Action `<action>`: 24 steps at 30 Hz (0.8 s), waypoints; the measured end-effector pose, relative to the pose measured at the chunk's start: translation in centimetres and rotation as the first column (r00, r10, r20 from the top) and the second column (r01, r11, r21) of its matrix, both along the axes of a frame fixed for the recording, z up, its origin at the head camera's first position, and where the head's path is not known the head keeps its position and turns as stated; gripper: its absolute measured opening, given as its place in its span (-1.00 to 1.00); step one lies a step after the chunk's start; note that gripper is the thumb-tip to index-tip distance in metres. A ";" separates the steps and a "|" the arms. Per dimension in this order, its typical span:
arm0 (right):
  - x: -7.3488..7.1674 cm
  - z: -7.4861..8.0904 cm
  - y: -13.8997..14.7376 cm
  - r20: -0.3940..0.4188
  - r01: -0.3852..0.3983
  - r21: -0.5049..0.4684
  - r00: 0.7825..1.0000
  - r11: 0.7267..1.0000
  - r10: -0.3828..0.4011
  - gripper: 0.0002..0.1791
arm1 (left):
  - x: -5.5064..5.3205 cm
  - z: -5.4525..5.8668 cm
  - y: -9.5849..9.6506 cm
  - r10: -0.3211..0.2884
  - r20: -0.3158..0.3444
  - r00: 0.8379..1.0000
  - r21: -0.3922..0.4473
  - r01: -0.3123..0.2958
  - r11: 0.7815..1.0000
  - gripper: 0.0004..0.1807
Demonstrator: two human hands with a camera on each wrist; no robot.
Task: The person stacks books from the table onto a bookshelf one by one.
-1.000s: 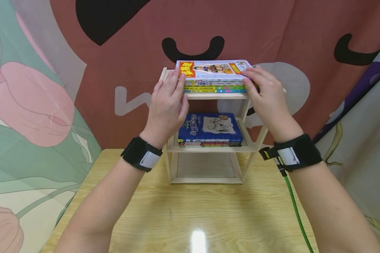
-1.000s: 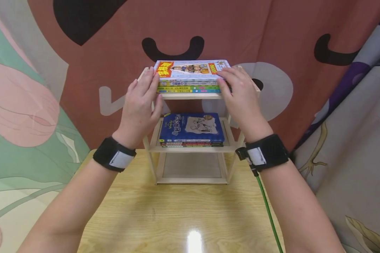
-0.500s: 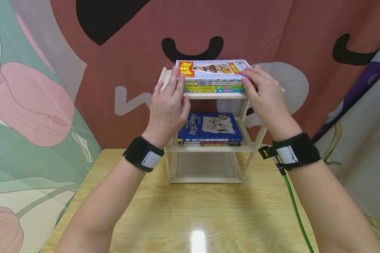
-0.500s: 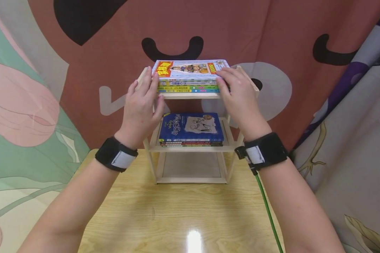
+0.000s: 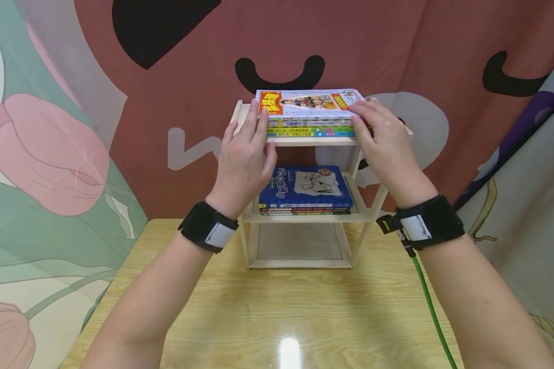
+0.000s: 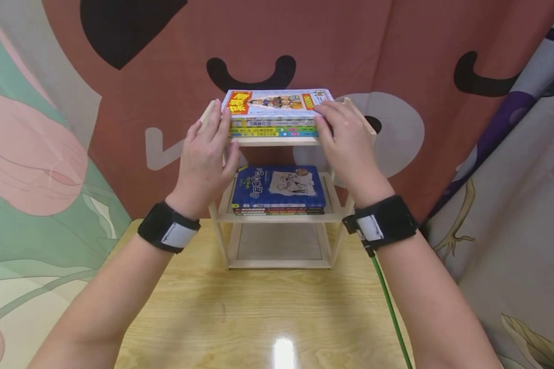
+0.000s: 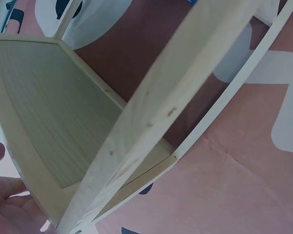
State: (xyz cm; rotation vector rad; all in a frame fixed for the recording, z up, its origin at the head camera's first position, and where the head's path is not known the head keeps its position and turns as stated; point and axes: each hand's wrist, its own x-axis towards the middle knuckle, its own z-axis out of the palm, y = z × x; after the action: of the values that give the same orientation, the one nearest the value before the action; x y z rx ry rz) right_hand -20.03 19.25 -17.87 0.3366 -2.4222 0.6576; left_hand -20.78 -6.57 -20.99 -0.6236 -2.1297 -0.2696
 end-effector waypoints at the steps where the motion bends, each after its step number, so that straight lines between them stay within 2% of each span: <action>1: 0.0 0.0 0.0 -0.006 0.000 0.004 1.000 1.000 0.000 -0.49 | 0.0 -0.1 0.0 0.000 -0.001 1.000 -0.002 0.000 1.000 -0.40; 7: -0.2 -0.5 -0.2 -0.057 -0.006 0.013 0.998 1.000 0.007 -0.48 | 0.1 -0.7 -0.2 0.038 0.017 0.999 -0.032 -0.037 0.999 -0.31; 14: -0.3 -1.2 -0.1 -0.125 0.006 0.064 0.992 0.998 0.002 -0.41 | 0.9 -1.6 -0.3 0.079 0.059 0.995 -0.050 -0.076 0.996 -0.23; 19: 0.1 -2.0 0.0 -0.128 0.023 0.071 0.992 0.997 -0.014 -0.33 | 1.4 -2.3 -0.5 0.085 0.078 0.993 -0.063 -0.080 0.995 -0.22; 24: 0.8 -3.4 0.2 -0.188 0.018 0.094 0.982 0.995 0.000 -0.27 | 2.1 -3.1 -0.7 0.084 0.112 0.990 -0.080 -0.075 0.994 -0.22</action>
State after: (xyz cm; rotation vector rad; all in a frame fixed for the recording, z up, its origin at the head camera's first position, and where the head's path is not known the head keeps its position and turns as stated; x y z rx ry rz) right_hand -19.25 19.47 -21.27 0.4080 -2.2766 0.4841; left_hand -18.67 -7.29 -24.13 -0.5763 -2.2793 -0.1861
